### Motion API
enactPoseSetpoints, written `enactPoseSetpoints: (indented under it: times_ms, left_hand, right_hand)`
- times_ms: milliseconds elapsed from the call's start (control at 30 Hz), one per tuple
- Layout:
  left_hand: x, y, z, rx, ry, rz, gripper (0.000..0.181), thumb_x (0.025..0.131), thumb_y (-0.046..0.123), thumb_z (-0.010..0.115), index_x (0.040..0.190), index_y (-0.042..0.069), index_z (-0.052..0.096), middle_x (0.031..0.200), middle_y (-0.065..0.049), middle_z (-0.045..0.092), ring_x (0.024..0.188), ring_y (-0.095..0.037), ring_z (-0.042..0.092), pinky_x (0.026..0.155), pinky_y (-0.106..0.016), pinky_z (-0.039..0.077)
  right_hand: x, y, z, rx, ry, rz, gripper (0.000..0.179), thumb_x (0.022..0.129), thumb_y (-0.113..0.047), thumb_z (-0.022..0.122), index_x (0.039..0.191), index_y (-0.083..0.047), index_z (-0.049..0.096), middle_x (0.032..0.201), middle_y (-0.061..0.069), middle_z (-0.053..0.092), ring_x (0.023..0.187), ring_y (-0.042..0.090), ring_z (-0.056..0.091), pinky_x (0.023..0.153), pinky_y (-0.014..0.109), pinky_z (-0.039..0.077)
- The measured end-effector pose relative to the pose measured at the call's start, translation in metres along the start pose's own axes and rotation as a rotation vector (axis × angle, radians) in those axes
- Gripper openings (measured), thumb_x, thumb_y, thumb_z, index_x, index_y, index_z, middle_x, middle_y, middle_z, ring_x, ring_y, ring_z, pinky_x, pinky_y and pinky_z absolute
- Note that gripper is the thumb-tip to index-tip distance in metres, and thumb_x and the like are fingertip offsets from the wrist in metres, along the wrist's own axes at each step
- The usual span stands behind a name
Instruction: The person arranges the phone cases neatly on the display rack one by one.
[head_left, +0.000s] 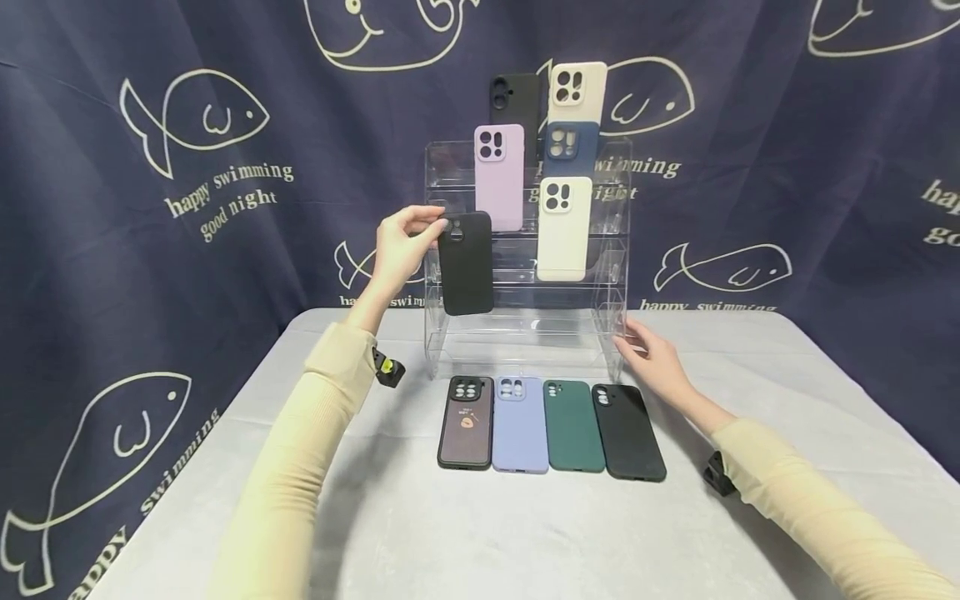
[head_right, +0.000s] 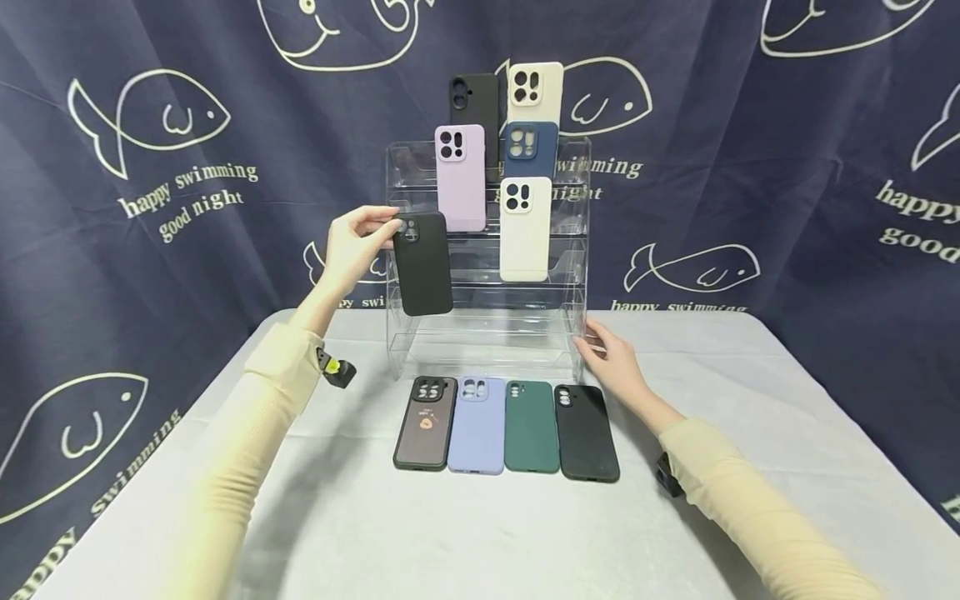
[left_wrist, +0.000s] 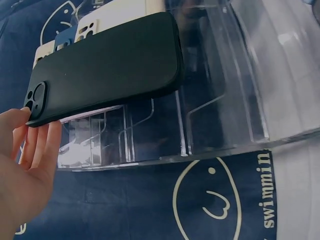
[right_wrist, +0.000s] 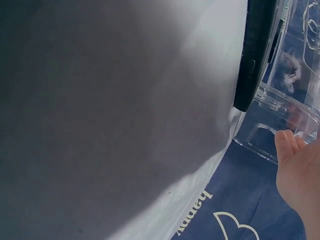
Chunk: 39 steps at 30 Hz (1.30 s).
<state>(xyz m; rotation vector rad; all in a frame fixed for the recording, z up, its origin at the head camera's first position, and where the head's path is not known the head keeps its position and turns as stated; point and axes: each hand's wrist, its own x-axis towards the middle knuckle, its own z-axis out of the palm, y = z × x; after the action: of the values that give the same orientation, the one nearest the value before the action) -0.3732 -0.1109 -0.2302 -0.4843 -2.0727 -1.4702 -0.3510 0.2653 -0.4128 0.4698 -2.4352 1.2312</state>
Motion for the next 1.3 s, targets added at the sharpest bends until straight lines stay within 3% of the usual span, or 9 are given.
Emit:
enactPoseSetpoints:
  times_ms: [100,367,633,833,967,1133,1300]
  left_hand:
    - [0.014,-0.009,0.006,0.005,0.034,0.007,0.024,0.084,0.012,0.071,0.105,0.001,0.069,0.100,-0.017,0.070,0.067,0.001,0.063,0.060,-0.013,0.055]
    - [0.031,-0.010,0.020,0.040,0.102,0.079,0.020,0.083,0.013,0.071,0.100,0.003,0.071,0.095,-0.015,0.072,0.069,-0.002,0.066,0.062,-0.012,0.050]
    - [0.050,-0.007,0.027,0.062,0.129,0.068,0.020,0.084,0.013,0.070,0.101,0.004,0.071,0.097,-0.012,0.072,0.071,-0.005,0.066,0.063,-0.014,0.055]
    - [0.062,-0.002,0.037,0.056,0.185,0.078,0.019,0.084,0.012,0.070,0.100,0.002,0.070,0.097,-0.013,0.072,0.075,-0.011,0.068,0.065,-0.014,0.054]
    - [0.067,-0.001,0.046,0.070,0.233,0.096,0.019,0.084,0.012,0.070,0.100,0.002,0.070,0.099,-0.012,0.071,0.080,-0.018,0.069,0.067,-0.011,0.050]
    - [0.068,-0.011,0.056,0.056,0.291,0.123,0.018,0.083,0.010,0.070,0.098,0.000,0.069,0.098,-0.013,0.069,0.080,-0.023,0.068,0.068,-0.013,0.050]
    - [0.065,-0.021,0.064,0.048,0.313,0.103,0.017,0.083,0.008,0.069,0.098,-0.001,0.069,0.097,-0.014,0.069,0.081,-0.024,0.068,0.072,-0.017,0.051]
  right_hand:
    - [0.000,0.001,0.000,0.006,0.001,0.003,0.052,0.095,-0.023,0.056,0.136,0.006,0.042,0.131,0.027,0.051,0.110,0.040,0.057,0.090,0.022,0.050]
    - [0.000,0.000,0.000,0.013,-0.001,0.008,0.050,0.095,-0.020,0.056,0.135,0.006,0.043,0.129,0.027,0.053,0.109,0.041,0.058,0.090,0.028,0.051]
    - [-0.001,-0.003,0.002,0.040,-0.003,-0.013,0.049,0.094,-0.019,0.057,0.134,0.007,0.044,0.125,0.030,0.054,0.109,0.042,0.058,0.090,0.037,0.051]
    - [-0.001,0.000,0.000,0.044,0.006,-0.015,0.055,0.094,-0.029,0.056,0.135,0.005,0.043,0.129,0.029,0.051,0.109,0.040,0.058,0.089,0.032,0.054]
    - [-0.002,-0.012,-0.004,0.037,0.001,-0.020,0.050,0.095,-0.019,0.056,0.134,0.009,0.043,0.127,0.032,0.051,0.107,0.044,0.057,0.088,0.030,0.053]
    - [-0.006,-0.031,-0.006,0.027,-0.003,-0.009,0.045,0.092,-0.003,0.056,0.131,0.015,0.042,0.125,0.036,0.050,0.107,0.047,0.057,0.088,0.038,0.051]
    - [-0.002,-0.003,0.001,0.036,0.000,-0.008,0.048,0.093,-0.010,0.057,0.134,0.010,0.042,0.128,0.031,0.051,0.108,0.043,0.058,0.089,0.039,0.050]
